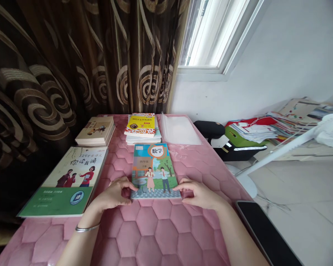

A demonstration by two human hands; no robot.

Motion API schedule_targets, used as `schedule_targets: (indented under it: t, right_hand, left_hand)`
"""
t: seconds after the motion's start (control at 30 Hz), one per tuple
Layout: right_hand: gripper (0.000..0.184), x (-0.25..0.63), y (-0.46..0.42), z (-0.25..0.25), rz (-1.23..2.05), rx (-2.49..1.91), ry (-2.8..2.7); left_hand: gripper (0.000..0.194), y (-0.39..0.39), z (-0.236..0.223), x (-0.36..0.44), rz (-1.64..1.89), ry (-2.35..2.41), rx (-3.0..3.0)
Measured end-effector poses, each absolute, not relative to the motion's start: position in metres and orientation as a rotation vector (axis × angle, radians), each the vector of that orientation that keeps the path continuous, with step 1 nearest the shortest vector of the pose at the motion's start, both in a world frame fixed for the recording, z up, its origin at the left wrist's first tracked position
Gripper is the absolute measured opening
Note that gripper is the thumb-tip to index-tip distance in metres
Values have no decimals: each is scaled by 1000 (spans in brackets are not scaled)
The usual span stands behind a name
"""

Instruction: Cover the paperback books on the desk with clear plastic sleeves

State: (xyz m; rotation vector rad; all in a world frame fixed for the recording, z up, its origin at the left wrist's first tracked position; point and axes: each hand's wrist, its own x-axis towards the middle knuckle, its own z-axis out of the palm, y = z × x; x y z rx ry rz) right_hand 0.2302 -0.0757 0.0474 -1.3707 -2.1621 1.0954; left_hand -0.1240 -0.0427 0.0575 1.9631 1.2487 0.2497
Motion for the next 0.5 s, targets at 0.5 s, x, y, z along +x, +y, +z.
schedule_targets:
  t: [0.5]
  right_hand:
    - [21,228,-73,45,1047,-1307,-2097]
  left_hand:
    - [40,-58,63,-100,219,1452,2144]
